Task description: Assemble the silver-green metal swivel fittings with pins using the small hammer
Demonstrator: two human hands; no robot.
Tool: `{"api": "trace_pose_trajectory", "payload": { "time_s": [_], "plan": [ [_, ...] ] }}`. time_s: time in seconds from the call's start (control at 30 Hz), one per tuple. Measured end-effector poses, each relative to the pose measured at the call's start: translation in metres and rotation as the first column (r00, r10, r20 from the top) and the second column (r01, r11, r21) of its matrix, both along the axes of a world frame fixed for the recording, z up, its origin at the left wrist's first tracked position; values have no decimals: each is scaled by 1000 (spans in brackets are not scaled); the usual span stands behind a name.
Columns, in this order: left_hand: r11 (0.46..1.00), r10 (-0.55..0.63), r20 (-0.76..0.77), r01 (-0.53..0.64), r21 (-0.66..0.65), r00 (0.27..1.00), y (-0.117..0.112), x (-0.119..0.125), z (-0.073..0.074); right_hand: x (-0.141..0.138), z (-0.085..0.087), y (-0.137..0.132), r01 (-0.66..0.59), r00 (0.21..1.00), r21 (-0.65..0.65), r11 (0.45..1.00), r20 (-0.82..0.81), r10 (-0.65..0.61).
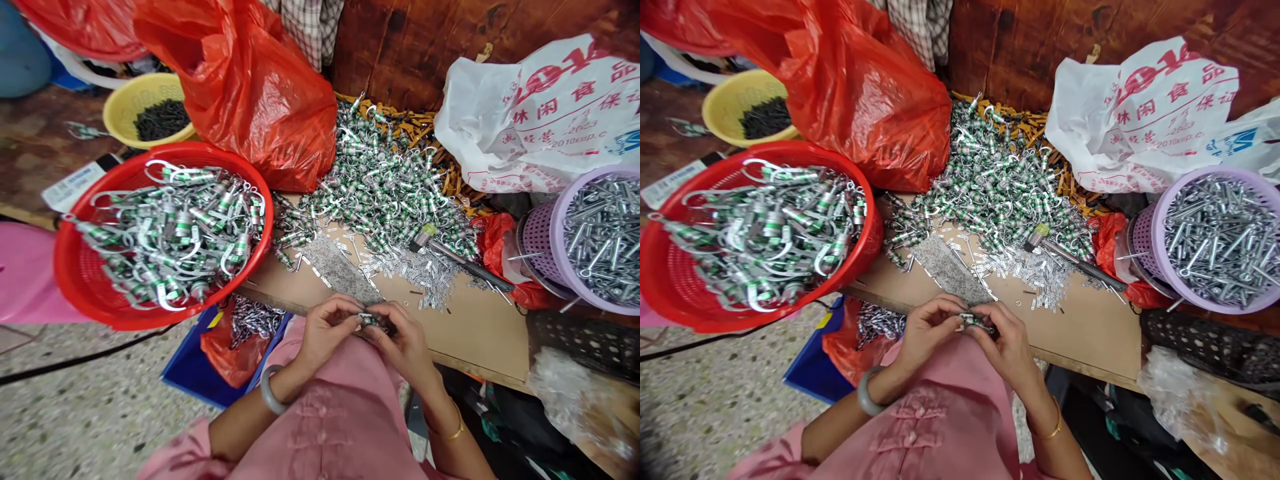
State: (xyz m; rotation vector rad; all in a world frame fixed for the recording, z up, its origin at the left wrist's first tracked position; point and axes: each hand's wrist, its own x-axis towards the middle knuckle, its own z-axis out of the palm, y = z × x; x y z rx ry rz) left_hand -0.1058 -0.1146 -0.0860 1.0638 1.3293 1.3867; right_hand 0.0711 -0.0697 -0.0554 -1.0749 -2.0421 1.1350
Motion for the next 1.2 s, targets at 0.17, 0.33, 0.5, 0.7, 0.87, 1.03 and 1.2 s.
{"api": "trace_pose_trajectory", "payload": {
  "time_s": [0.17, 0.33, 0.5, 0.7, 0.87, 1.03, 1.2],
  "plan": [
    [976, -94, -382, 161, 148, 919, 8, -8, 12, 6, 3, -2, 31, 998, 135, 990, 41, -37],
    [923, -294, -364, 362, 132, 884, 16, -14, 25, 13, 4, 2, 13, 1000, 51, 999, 1, -13],
    [912, -358, 59, 362, -192, 932, 5, -4, 18, 21, 7, -13, 30, 998, -167, 985, 67, -19],
    [834, -133, 581, 407, -371, 803, -22, 22, -3, 37, -6, -35, 186, 983, -567, 802, 111, -149],
    [864, 25, 606, 287, -413, 795, -33, 39, -15, 39, -19, -42, 228, 970, -648, 727, 85, -228],
    [877, 80, 559, 209, -433, 825, -32, 40, -26, 47, -18, -31, 271, 962, -572, 774, 167, -214],
    [912, 145, 471, 67, -404, 870, -25, 28, -27, 65, -26, 7, 533, 755, 31, 846, 434, -492]
  ]
}}
